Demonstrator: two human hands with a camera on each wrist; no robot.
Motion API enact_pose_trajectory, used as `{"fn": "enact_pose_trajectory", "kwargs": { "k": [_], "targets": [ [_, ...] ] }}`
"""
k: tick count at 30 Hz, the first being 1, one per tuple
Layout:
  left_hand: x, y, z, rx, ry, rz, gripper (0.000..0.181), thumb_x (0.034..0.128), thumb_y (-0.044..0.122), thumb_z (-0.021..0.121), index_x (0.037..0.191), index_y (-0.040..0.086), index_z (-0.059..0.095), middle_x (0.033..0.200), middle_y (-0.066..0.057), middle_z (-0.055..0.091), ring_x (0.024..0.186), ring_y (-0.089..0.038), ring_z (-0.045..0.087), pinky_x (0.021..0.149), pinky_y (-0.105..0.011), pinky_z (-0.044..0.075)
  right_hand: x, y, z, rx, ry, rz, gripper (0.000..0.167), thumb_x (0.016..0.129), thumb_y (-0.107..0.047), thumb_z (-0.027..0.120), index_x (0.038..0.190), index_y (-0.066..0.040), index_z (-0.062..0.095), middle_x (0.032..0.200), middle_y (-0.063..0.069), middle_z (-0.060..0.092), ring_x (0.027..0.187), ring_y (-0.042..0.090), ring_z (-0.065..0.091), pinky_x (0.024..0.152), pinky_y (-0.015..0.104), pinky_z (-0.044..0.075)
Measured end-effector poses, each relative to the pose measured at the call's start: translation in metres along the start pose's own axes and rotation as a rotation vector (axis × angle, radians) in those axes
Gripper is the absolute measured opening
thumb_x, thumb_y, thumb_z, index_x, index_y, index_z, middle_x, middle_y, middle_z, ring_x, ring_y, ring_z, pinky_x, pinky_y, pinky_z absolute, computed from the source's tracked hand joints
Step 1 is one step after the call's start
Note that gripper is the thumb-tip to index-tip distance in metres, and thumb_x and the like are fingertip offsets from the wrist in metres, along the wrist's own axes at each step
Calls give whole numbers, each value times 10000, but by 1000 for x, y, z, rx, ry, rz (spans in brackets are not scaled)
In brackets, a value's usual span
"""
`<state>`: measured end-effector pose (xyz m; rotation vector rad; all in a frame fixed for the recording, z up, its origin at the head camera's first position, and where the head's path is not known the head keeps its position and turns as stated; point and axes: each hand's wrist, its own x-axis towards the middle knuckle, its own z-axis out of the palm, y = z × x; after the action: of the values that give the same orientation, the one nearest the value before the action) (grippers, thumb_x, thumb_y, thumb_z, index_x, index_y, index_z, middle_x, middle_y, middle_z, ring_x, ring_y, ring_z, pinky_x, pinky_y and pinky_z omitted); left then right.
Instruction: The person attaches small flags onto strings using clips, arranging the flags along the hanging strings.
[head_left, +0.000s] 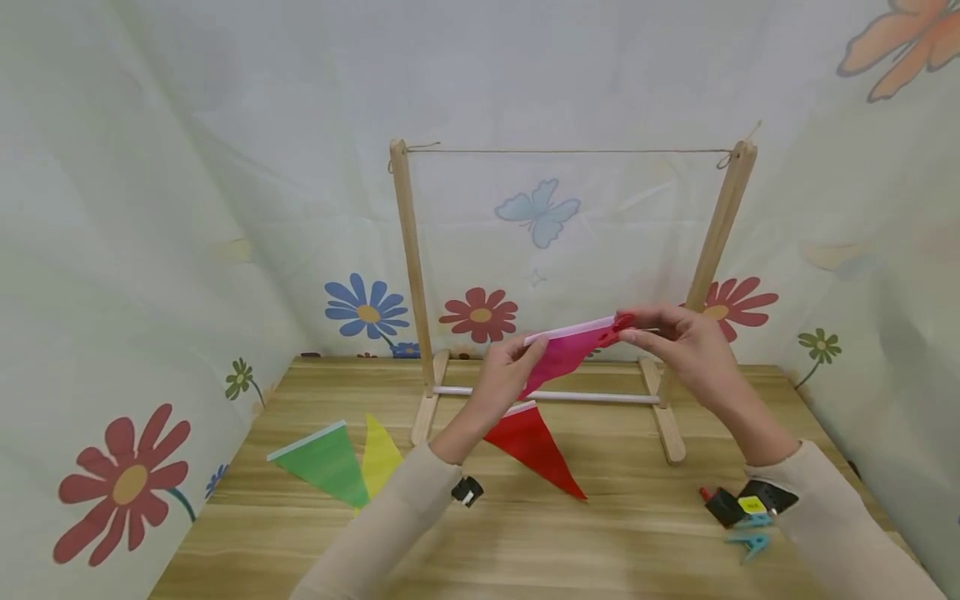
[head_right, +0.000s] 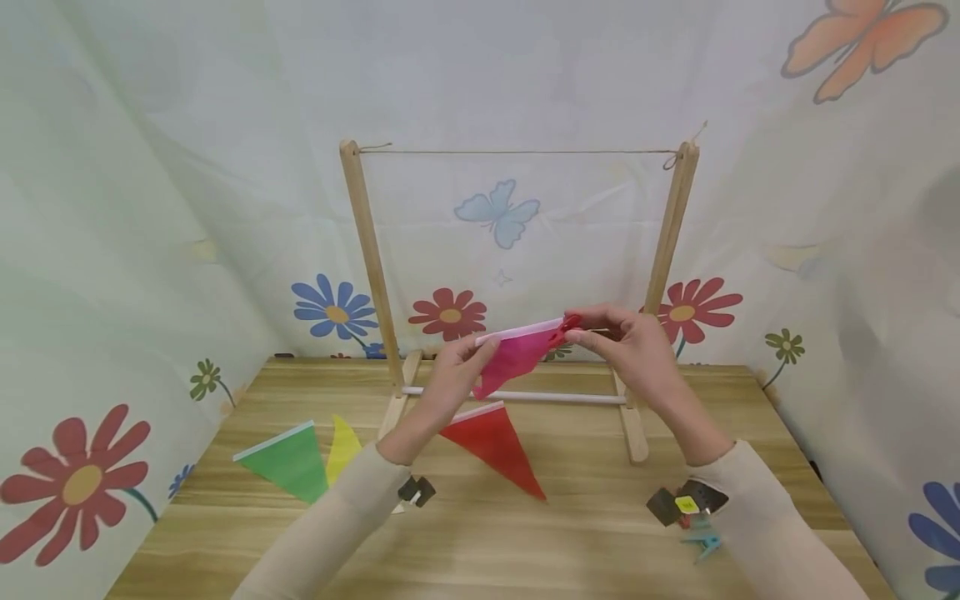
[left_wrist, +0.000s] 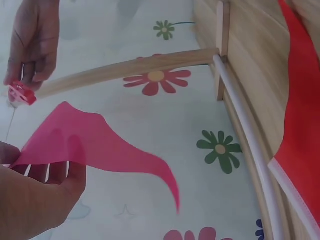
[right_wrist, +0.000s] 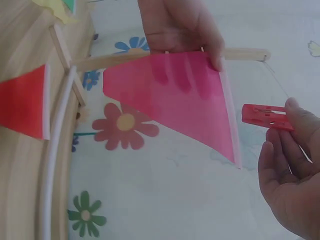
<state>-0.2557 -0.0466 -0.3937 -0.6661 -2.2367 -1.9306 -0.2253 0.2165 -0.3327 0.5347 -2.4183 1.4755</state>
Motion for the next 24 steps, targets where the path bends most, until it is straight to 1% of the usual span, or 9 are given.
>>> {"fn": "enact_pose_trajectory", "kwargs": {
  "k": [2, 4, 7, 9, 11, 14, 17, 20, 24],
  "targets": [
    [2, 2, 0, 14, 6, 12, 295, 1037, 323, 605, 1091, 74, 754, 717, -128, 553, 647, -261, 468, 546, -229, 380, 2, -5, -5, -12, 13, -15, 301, 925, -184, 761, 1199, -63, 732, 1017, -43, 760, 901, 106, 692, 813, 158, 555],
    [5, 4, 0, 24, 7, 28, 285, 1031, 300, 618, 1151, 82, 756, 745, -182, 597, 669, -296, 482, 548, -227, 381, 4, -9, -9, -31, 30, -24, 280, 915, -170, 770, 1177, -74, 748, 1001, -64, 767, 889, 85, 692, 799, 156, 557],
    [8, 6, -1, 36, 7, 51, 286, 1022, 289, 636, 1195, 89, 747, 809, -196, 660, 699, -287, 510, 559, -218, 390, 7, -14, -13, -60, 54, -42, 256, 899, -159, 785, 1144, -87, 771, 973, -79, 773, 870, 72, 689, 750, 152, 553],
    [10, 8, -1, 36, 13, 67, 283, 1020, 278, 641, 1207, 90, 741, 837, -174, 680, 706, -266, 527, 572, -216, 407, 9, -17, -15, -78, 61, -59, 236, 893, -154, 789, 1119, -87, 781, 953, -75, 775, 847, 69, 678, 703, 146, 534],
    [13, 8, -2, 39, 21, 80, 275, 1020, 271, 642, 1202, 88, 738, 903, -115, 716, 740, -236, 575, 609, -206, 455, 12, -19, -17, -87, 59, -83, 214, 892, -138, 788, 1099, -83, 788, 939, -67, 776, 832, 70, 670, 676, 150, 515],
    [18, 12, -4, 60, 31, 102, 266, 1023, 255, 638, 1195, 77, 736, 964, -68, 734, 778, -209, 619, 658, -207, 502, 16, -25, -21, -99, 55, -107, 194, 892, -125, 786, 1081, -81, 794, 927, -62, 774, 802, 71, 661, 656, 155, 497],
    [23, 20, -7, 80, 31, 119, 267, 1022, 237, 639, 1197, 59, 733, 1003, -71, 742, 818, -194, 646, 709, -213, 536, 21, -31, -26, -111, 46, -111, 192, 898, -125, 782, 1086, -94, 796, 933, -80, 769, 752, 82, 637, 621, 179, 490],
    [27, 31, -9, 78, 30, 112, 277, 1021, 232, 641, 1219, 57, 723, 1041, -81, 741, 858, -196, 656, 754, -230, 558, 25, -37, -33, -126, 39, -101, 205, 901, -137, 781, 1103, -100, 791, 939, -105, 760, 716, 107, 623, 582, 205, 505],
    [33, 38, -11, 81, 29, 93, 308, 1017, 274, 645, 1255, 90, 714, 1075, -52, 738, 902, -190, 662, 801, -260, 576, 29, -45, -41, -141, 39, -85, 212, 905, -154, 780, 1107, -93, 786, 916, -130, 751, 682, 118, 669, 527, 258, 557]
  ]
}}
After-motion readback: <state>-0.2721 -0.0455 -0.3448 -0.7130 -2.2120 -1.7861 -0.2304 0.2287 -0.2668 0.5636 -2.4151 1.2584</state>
